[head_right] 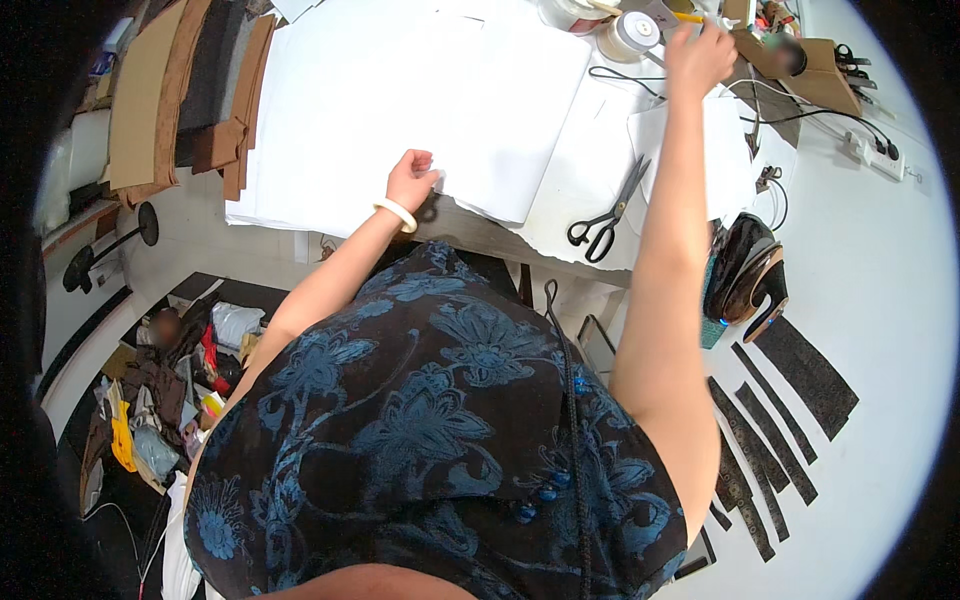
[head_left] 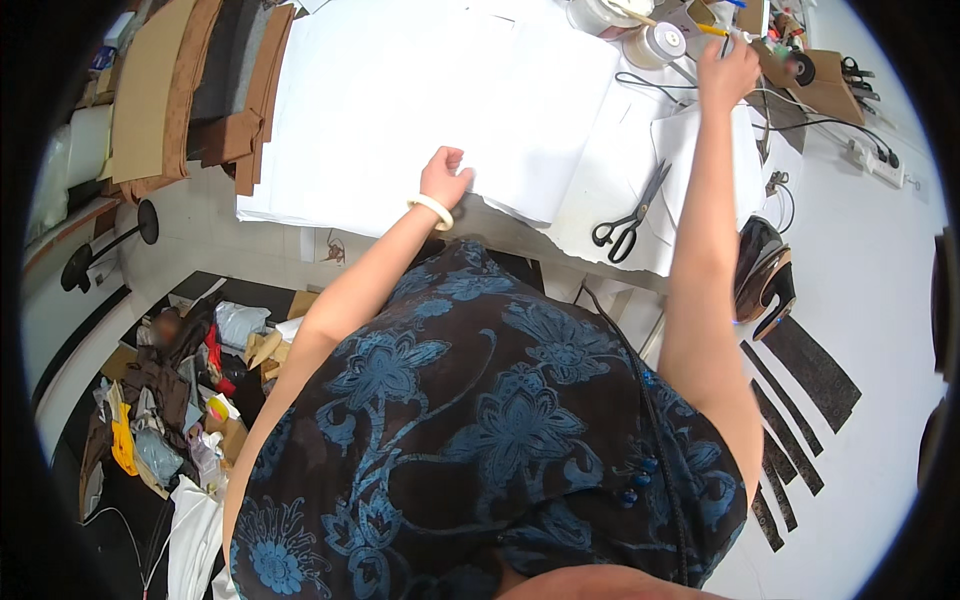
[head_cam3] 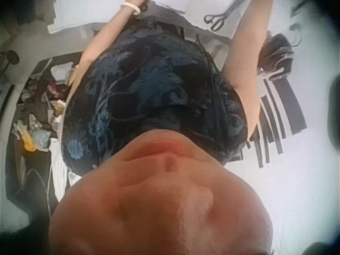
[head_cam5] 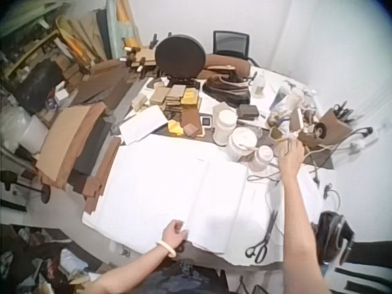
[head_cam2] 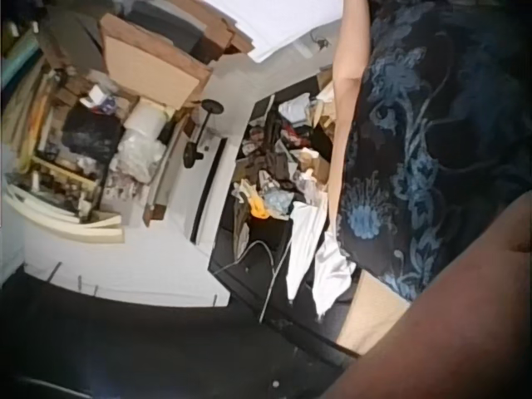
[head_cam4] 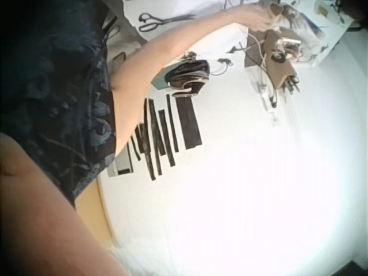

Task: The person uses a yellow utility knife to cut a rectangular piece of brown patterned material on a white work surface. They then switch to scissors to trim the edges of the brown material and subsequently cut a large white sheet of paper or foam board. The person handles the cut pieces, folding and arranging them on the table.

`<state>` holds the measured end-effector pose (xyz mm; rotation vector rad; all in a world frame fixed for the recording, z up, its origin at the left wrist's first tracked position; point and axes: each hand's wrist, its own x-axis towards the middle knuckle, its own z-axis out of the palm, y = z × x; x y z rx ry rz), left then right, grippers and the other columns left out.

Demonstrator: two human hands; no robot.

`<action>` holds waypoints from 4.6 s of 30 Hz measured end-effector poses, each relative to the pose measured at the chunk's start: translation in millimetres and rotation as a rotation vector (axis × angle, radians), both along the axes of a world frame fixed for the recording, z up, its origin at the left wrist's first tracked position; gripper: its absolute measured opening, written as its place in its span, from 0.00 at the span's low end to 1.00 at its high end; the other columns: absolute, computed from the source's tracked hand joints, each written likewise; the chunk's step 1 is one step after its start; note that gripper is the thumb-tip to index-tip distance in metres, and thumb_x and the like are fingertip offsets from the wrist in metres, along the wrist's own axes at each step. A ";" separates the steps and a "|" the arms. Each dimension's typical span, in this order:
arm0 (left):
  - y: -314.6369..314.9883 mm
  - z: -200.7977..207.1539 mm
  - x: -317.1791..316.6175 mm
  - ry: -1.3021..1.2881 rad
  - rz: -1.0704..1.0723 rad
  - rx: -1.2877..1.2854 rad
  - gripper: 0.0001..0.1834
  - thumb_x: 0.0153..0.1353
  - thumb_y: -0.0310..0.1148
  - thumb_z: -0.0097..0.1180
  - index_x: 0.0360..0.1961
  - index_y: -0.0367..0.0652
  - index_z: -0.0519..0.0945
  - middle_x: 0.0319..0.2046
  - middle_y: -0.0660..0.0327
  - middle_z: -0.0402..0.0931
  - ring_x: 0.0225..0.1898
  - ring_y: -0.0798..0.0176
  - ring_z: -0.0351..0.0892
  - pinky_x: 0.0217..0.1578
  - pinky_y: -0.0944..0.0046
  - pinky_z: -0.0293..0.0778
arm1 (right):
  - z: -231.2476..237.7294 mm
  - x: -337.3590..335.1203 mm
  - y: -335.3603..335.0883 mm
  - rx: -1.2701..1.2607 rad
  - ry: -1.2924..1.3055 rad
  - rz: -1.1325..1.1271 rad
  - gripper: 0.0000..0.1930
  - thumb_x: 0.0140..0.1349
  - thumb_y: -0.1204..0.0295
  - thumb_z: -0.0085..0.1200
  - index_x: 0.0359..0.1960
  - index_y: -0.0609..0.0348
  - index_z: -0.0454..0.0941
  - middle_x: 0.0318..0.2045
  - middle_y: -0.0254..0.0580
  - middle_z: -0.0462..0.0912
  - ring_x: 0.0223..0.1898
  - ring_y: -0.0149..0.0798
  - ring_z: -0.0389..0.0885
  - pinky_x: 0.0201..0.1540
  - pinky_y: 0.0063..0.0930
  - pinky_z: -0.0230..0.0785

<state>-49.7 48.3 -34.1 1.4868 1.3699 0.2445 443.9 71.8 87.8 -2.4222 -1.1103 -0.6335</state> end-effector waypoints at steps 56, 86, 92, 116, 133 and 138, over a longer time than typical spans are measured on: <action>90.8 -16.6 -80.4 0.790 -0.610 0.405 0.41 0.71 0.55 0.45 0.80 0.58 0.47 0.80 0.53 0.35 0.79 0.38 0.32 0.74 0.32 0.38 | -64.6 -219.6 -240.8 0.266 0.434 -0.105 0.07 0.57 0.73 0.61 0.37 0.59 0.83 0.47 0.51 0.80 0.49 0.54 0.77 0.52 0.47 0.71; -79.7 85.8 34.8 -0.476 -0.124 -0.170 0.33 0.60 0.10 0.49 0.66 0.45 0.70 0.42 0.58 0.84 0.43 0.72 0.82 0.41 0.73 0.78 | -43.2 -307.4 -232.0 -0.063 1.949 0.239 0.13 0.63 0.72 0.66 0.44 0.64 0.77 0.35 0.37 0.84 0.34 0.27 0.83 0.32 0.22 0.81; -75.1 73.3 -26.5 -0.529 0.436 -0.380 0.19 0.60 0.13 0.56 0.52 0.39 0.75 0.40 0.58 0.84 0.43 0.66 0.85 0.41 0.67 0.83 | -75.2 -347.6 -209.3 -0.222 2.033 0.296 0.12 0.61 0.77 0.62 0.45 0.66 0.80 0.40 0.40 0.85 0.42 0.31 0.84 0.46 0.25 0.78; -21.9 5.4 -60.0 -0.485 0.766 -0.451 0.12 0.66 0.19 0.57 0.47 0.34 0.70 0.35 0.44 0.82 0.31 0.49 0.87 0.33 0.55 0.89 | -117.2 -335.6 -35.0 -0.297 1.329 0.552 0.29 0.54 0.71 0.69 0.59 0.50 0.76 0.37 0.37 0.81 0.37 0.32 0.80 0.44 0.30 0.77; 120.4 10.3 -18.8 0.002 -0.456 0.283 0.13 0.63 0.21 0.58 0.47 0.44 0.85 0.38 0.56 0.86 0.40 0.62 0.84 0.46 0.63 0.79 | -104.5 -438.5 -88.1 -0.071 2.129 -0.077 0.14 0.73 0.67 0.50 0.43 0.72 0.77 0.33 0.51 0.86 0.29 0.39 0.87 0.33 0.31 0.84; 134.3 0.9 8.6 0.043 -0.611 0.229 0.11 0.60 0.21 0.63 0.44 0.43 0.85 0.37 0.57 0.86 0.41 0.63 0.85 0.46 0.64 0.80 | -117.5 -441.4 -87.8 -0.065 2.113 -0.137 0.15 0.72 0.67 0.52 0.37 0.71 0.80 0.30 0.50 0.87 0.27 0.39 0.87 0.29 0.30 0.83</action>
